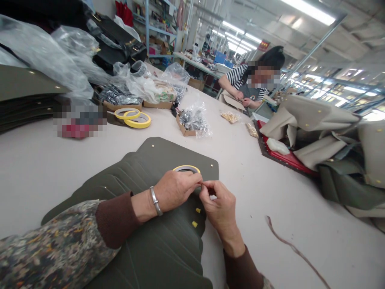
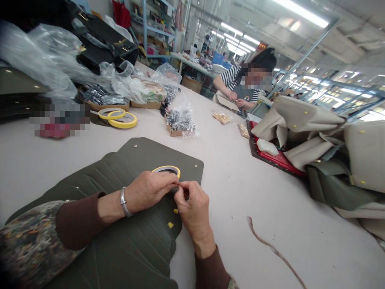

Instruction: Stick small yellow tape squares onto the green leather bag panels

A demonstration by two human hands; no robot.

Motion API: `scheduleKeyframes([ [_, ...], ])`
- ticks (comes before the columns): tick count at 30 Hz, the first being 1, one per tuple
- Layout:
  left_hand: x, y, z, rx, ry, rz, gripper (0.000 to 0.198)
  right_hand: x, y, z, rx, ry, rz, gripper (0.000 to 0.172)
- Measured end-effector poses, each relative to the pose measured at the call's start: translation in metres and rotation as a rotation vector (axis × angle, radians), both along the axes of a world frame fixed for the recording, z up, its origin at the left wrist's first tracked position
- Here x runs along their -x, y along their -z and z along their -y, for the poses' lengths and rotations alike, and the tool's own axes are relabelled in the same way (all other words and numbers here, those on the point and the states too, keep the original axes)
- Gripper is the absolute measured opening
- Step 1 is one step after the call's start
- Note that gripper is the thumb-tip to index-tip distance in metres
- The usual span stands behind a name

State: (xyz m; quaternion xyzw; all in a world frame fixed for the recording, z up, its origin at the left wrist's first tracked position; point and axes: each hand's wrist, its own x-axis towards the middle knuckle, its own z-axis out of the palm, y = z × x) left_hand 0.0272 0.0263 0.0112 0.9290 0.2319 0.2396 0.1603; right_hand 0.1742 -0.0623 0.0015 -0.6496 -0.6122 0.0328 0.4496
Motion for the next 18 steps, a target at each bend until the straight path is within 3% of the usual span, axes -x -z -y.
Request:
scheduleKeyframes([
  [5,-0.002,-0.003,0.004,-0.046,0.012,0.102,0.024,-0.008,0.001,-0.009,0.194,0.100,-0.596,0.018],
  [8,-0.003,-0.002,0.005,-0.129,-0.027,-0.088,0.024,-0.025,0.006,-0.009,0.290,0.119,-0.742,0.024],
  [11,-0.003,0.001,0.003,-0.195,-0.038,-0.311,0.014,-0.034,0.011,-0.006,0.388,0.084,-0.727,0.029],
  [18,-0.005,-0.002,0.004,-0.170,0.003,-0.418,0.011,-0.027,0.011,-0.008,0.395,0.055,-0.293,0.023],
])
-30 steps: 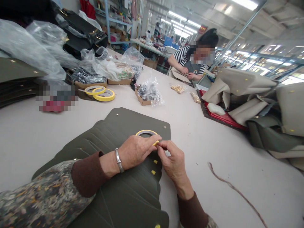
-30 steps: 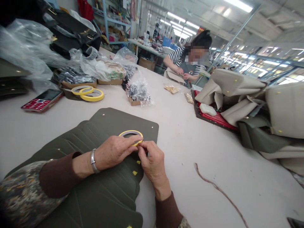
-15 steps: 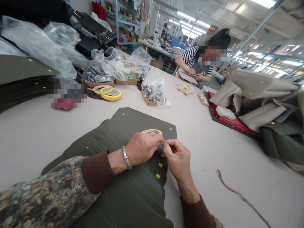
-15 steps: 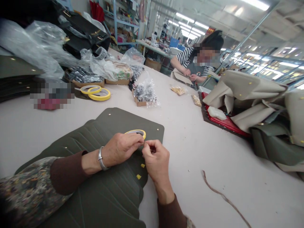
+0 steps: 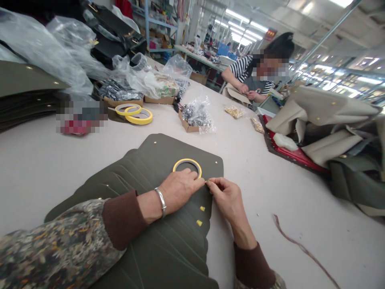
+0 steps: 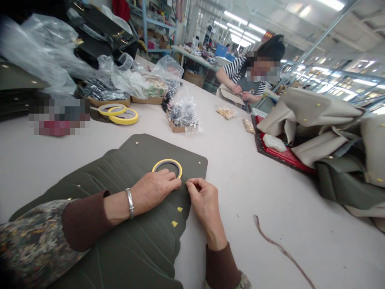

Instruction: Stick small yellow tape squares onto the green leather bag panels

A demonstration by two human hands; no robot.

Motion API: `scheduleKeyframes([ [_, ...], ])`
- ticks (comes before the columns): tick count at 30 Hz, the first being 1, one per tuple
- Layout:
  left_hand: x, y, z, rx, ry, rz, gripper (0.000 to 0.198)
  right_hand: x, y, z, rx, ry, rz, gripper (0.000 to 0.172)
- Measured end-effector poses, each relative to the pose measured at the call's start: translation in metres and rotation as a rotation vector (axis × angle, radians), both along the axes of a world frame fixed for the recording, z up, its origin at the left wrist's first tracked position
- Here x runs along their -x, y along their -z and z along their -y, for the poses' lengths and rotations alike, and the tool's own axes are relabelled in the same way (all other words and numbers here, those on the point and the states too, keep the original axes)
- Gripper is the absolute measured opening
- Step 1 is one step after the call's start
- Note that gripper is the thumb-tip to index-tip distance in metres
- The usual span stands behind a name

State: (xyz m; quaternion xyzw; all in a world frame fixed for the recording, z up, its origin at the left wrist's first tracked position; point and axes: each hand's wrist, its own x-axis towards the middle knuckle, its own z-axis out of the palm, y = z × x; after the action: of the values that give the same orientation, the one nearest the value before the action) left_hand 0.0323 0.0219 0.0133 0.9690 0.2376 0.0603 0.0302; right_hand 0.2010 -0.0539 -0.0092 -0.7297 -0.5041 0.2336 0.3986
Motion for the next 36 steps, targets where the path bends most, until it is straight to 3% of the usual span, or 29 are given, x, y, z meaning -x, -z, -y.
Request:
scheduleKeyframes([
  [9,0.001,-0.003,0.001,0.041,0.023,-0.024,0.013,0.018,0.003,-0.006,-0.010,0.038,0.439,0.021],
  [15,0.003,-0.001,0.000,0.014,0.022,0.010,0.012,0.012,0.007,0.006,-0.115,0.127,0.263,0.017],
  [20,0.004,0.002,-0.001,0.016,0.036,0.024,0.012,0.013,0.014,0.016,-0.187,-0.001,0.397,0.018],
  [24,0.005,0.005,0.000,0.019,0.087,0.032,0.011,0.018,0.018,0.009,-0.142,0.024,0.568,0.022],
  [28,0.006,0.004,0.002,0.051,0.123,0.037,0.011,0.021,0.013,0.000,-0.095,0.084,0.598,0.019],
  [33,0.008,0.003,-0.002,0.080,0.090,0.071,0.012,0.015,0.008,-0.001,-0.012,0.033,0.531,0.018],
  [36,0.010,0.004,-0.008,0.111,0.024,0.131,0.013,0.006,0.000,0.004,0.023,-0.069,0.339,0.015],
])
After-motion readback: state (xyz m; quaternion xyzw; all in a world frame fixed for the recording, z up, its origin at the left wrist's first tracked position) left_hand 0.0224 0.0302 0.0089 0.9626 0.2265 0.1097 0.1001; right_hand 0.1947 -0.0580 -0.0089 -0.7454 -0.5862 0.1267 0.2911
